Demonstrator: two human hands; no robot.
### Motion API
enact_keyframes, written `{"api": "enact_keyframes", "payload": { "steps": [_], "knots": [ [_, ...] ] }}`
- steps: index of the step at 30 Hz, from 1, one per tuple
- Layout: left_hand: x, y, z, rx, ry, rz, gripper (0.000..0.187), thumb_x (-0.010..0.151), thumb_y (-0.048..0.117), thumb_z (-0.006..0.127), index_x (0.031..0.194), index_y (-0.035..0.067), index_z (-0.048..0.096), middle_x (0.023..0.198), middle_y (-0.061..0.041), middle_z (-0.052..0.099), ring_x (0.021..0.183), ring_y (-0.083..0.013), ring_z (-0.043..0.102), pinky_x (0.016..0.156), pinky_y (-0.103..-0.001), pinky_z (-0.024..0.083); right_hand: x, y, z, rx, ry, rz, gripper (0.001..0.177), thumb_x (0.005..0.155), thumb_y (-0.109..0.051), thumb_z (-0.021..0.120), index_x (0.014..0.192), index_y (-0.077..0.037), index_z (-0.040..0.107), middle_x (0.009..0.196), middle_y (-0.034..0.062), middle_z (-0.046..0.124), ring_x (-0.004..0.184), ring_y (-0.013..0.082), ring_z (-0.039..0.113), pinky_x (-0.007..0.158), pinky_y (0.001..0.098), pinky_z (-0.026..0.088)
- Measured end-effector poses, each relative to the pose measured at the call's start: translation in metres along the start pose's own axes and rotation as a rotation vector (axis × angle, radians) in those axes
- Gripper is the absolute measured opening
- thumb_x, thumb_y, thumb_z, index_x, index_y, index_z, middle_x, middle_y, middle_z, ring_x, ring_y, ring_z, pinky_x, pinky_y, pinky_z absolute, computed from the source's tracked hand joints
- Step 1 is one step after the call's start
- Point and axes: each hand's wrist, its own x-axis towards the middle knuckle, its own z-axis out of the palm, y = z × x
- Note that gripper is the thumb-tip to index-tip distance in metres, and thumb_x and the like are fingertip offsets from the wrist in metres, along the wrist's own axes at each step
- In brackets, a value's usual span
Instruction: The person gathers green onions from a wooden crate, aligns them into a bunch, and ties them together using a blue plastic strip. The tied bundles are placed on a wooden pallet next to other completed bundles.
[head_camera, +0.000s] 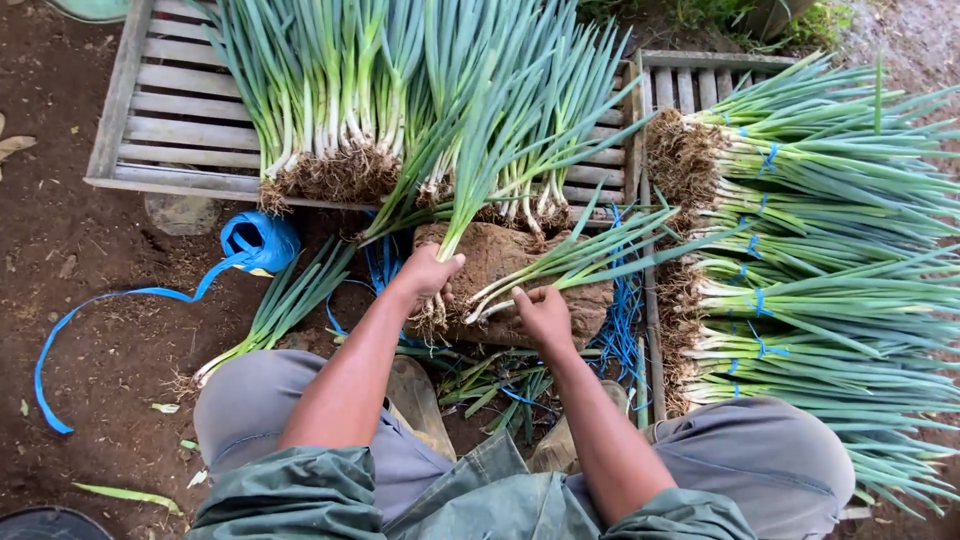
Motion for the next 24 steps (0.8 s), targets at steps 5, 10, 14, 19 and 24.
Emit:
{"api": "enact_keyframes", "payload": {
  "steps": [5,10,14,19,24],
  "knots": [
    [0.008,-0.002,0.021,-0.007,0.000,0.026,0.040,0.097,0.014,0.063,0.128,-0.010,0.054,0.087,-0.022,0.065,0.069,-0.0242,0.071,0.060,-0.036,0.070,-0.011,-0.002,0.001,0.159,0.008,0.072,0.039,0.090,-0.029,0.077,0.089,0.008,0.064,0.076,0.0254,0.070,0.056,0.0304,0.074,0.045,0.0398,0.064],
    [0.008,-0.008,0.034,0.183,0.016,0.041,0.039,0.099,0.012,0.061,0.134,-0.004,0.055,0.090,-0.019,0.066,0.065,-0.0202,0.071,0.055,-0.029,0.067,-0.023,-0.014,0.000,0.226,0.027,0.135,0.038,0.090,-0.027,0.076,0.093,0.008,0.064,0.079,0.0259,0.073,0.057,0.0284,0.075,0.048,0.0380,0.065],
    [-0.001,0.000,0.040,0.226,-0.019,0.054,0.043,0.098,0.014,0.062,0.135,-0.007,0.054,0.102,-0.023,0.073,0.085,-0.0260,0.077,0.071,-0.034,0.068,-0.026,-0.022,0.001,0.221,-0.009,0.089,0.037,0.093,-0.024,0.073,0.101,0.010,0.062,0.085,0.0262,0.074,0.064,0.0273,0.076,0.054,0.0373,0.066],
    [-0.016,0.010,0.042,0.229,-0.135,0.019,0.050,0.099,0.013,0.058,0.141,-0.011,0.045,0.113,-0.031,0.071,0.094,-0.0338,0.076,0.076,-0.039,0.067,-0.020,-0.012,0.009,0.202,-0.046,0.017,0.036,0.096,-0.022,0.070,0.110,0.009,0.060,0.086,0.0236,0.074,0.067,0.0249,0.077,0.061,0.0361,0.066],
    [-0.045,0.028,0.046,0.562,-0.143,0.069,0.054,0.093,0.029,0.065,0.133,-0.006,0.060,0.119,-0.029,0.069,0.119,-0.0423,0.066,0.098,-0.054,0.054,-0.020,-0.008,0.015,0.195,-0.001,-0.138,0.031,0.098,-0.027,0.073,0.106,0.001,0.064,0.076,0.0122,0.070,0.069,0.0165,0.068,0.062,0.0302,0.060]
  ]
}}
